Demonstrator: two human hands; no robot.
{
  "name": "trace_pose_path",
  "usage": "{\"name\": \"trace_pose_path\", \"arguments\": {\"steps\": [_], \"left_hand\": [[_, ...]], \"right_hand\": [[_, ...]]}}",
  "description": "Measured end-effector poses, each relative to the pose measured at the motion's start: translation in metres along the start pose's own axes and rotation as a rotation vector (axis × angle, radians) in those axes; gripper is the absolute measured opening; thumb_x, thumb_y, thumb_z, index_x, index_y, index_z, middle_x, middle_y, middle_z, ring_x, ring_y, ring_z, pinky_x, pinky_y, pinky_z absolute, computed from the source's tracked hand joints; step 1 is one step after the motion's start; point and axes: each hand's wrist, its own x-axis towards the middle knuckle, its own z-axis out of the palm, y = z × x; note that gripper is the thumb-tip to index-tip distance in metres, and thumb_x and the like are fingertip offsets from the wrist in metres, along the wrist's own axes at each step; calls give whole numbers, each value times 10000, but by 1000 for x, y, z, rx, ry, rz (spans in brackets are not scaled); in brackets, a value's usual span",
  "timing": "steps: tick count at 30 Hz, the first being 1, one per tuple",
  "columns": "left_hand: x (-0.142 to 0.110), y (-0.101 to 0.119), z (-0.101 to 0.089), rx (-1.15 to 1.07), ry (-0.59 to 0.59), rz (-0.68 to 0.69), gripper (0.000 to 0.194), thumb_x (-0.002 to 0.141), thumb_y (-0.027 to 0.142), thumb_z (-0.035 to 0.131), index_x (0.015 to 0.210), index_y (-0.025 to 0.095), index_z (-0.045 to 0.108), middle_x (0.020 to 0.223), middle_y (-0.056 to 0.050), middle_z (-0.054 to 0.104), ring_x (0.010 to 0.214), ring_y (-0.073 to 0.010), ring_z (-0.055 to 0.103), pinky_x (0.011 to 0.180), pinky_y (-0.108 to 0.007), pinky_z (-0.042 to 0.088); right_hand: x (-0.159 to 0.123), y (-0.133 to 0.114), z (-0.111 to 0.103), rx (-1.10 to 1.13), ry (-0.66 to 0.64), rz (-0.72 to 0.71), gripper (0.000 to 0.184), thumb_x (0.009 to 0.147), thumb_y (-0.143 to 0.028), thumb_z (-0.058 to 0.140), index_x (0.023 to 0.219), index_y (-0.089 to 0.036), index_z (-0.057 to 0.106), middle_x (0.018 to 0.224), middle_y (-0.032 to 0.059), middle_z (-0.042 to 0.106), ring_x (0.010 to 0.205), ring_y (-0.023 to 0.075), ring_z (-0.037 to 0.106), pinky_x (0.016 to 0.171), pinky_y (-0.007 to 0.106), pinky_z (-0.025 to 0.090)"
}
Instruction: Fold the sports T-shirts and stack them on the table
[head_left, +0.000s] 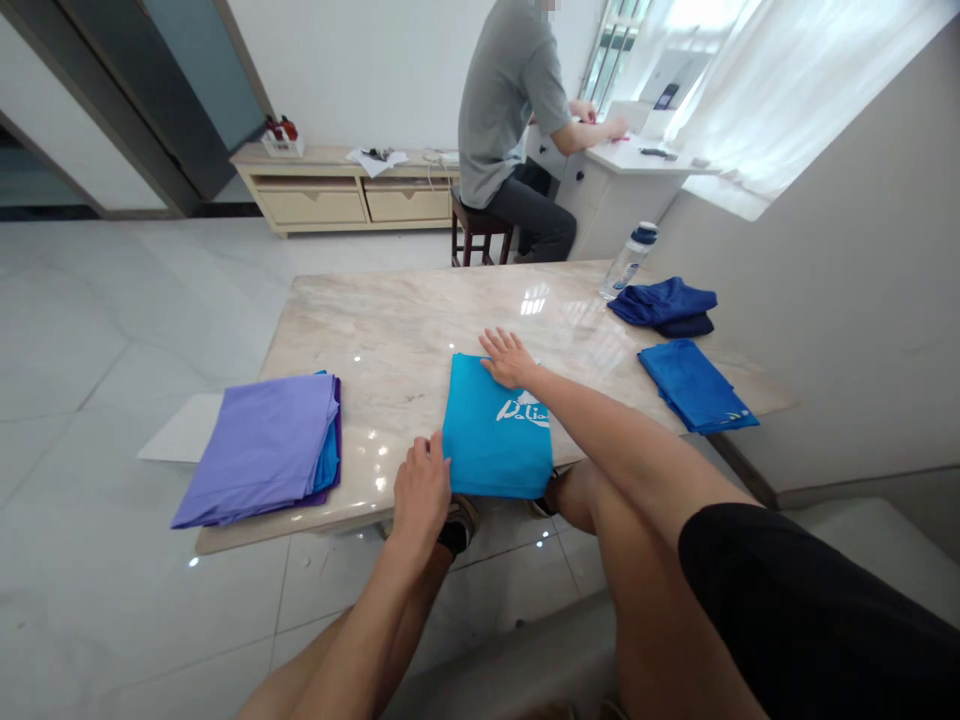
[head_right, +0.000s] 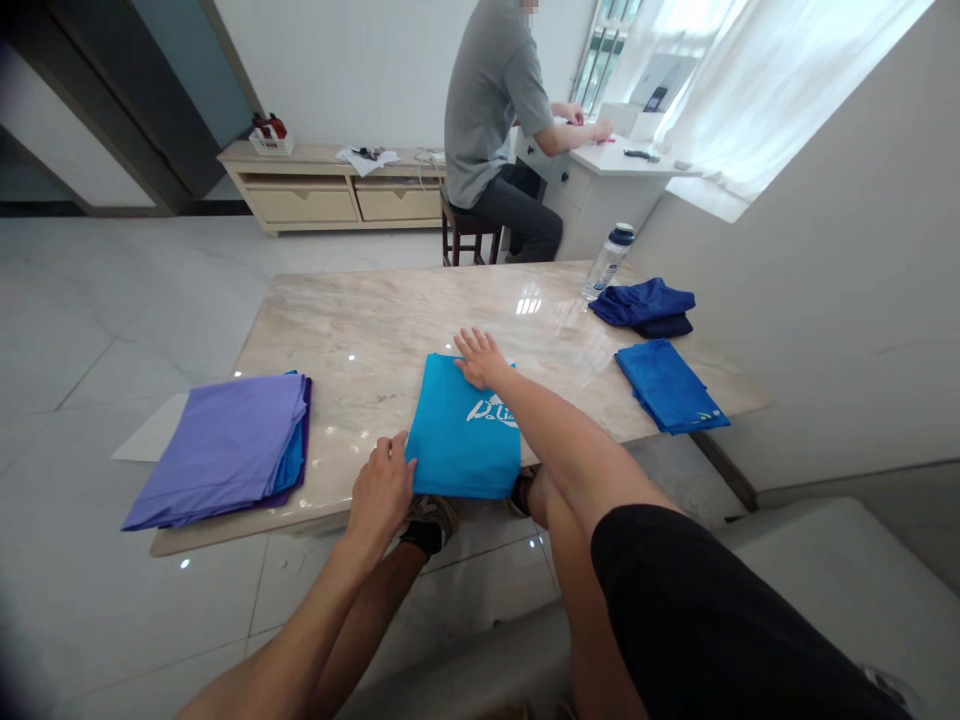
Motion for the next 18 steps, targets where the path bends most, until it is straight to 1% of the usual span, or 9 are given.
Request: {"name": "trace_pose_path", "arguments": {"steps": [3, 5, 7, 8, 10, 12, 14, 16, 18], "left_hand": [[2, 0, 4, 21, 31, 196, 486, 1091, 220, 450, 1570, 210, 532, 1580, -179, 577, 1382, -350, 565, 1142, -475, 456], [4, 0, 6, 15, -4, 265, 465, 1092, 234, 467, 1544, 225, 576, 1677, -153, 515, 1476, -344, 499, 1231, -485, 394], [5, 1, 5, 26, -40, 251, 460, 1099, 260, 470, 1544, 234, 582, 1716, -143, 477, 1494, -333, 491, 1228, -476, 406], [5, 1, 5, 36, -47, 225, 464, 1101, 274, 474, 1553, 237, 573, 1713, -146, 480, 1480, -329, 506, 1204, -465, 431], [4, 3, 2, 53, -48, 183, 454, 1103, 300, 486, 1542, 229, 576, 1656, -157, 536, 1441, -324, 537, 1159, -440, 466], [3, 5, -1, 50, -61, 162, 397, 1097, 297, 496, 1460, 202, 626, 1528, -168, 625, 1378, -314, 581, 1117, -408, 485], [4, 7, -4, 9, -111, 125, 323, 1082, 284, 516, 1345, 178, 670, 1392, -169, 683, 1275, -297, 645, 1056, -374, 505], [13, 10, -7, -83, -161, 56, 262, 1056, 295, 562, 1251, 168, 682, 1279, -163, 722, 1182, -284, 694, 1018, -357, 511], [29, 14, -10, -252, -149, -77, 253, 1013, 317, 633, 1211, 164, 672, 1237, -163, 747, 1185, -295, 706, 1029, -358, 505]], "right_hand": [[-33, 37, -22, -96, -1, -45, 610, 1049, -249, 498, 1657, -208, 512, 1821, 90, 298, 1716, 296, 151, 1378, 579, 68], [-54, 55, -38, -140, 29, 114, 581, 985, -155, 541, 1562, -159, 611, 1800, 145, 334, 1706, 349, 178, 1359, 648, 73], [-71, 64, -53, -69, 68, 346, 549, 970, -103, 529, 1506, -91, 648, 1776, 231, 341, 1690, 413, 204, 1336, 700, 114], [-77, 65, -59, 4, 62, 421, 535, 972, -95, 526, 1490, -74, 658, 1752, 265, 368, 1674, 436, 243, 1324, 708, 162], [-86, 64, -67, 163, -2, 486, 488, 970, -105, 561, 1439, -76, 695, 1658, 307, 490, 1599, 467, 395, 1280, 695, 311], [-94, 59, -67, 291, -68, 523, 413, 959, -163, 649, 1354, -91, 743, 1493, 326, 641, 1435, 480, 595, 1172, 649, 489], [-102, 54, -61, 419, -135, 563, 365, 942, -244, 736, 1268, -84, 767, 1266, 323, 756, 1173, 450, 762, 988, 568, 636], [-110, 48, -52, 567, -209, 604, 370, 940, -285, 774, 1229, -55, 755, 1042, 281, 801, 888, 368, 823, 792, 469, 695], [-117, 44, -45, 697, -263, 642, 336, 970, -263, 749, 1205, -24, 731, 891, 219, 797, 690, 273, 794, 669, 387, 691]]}}
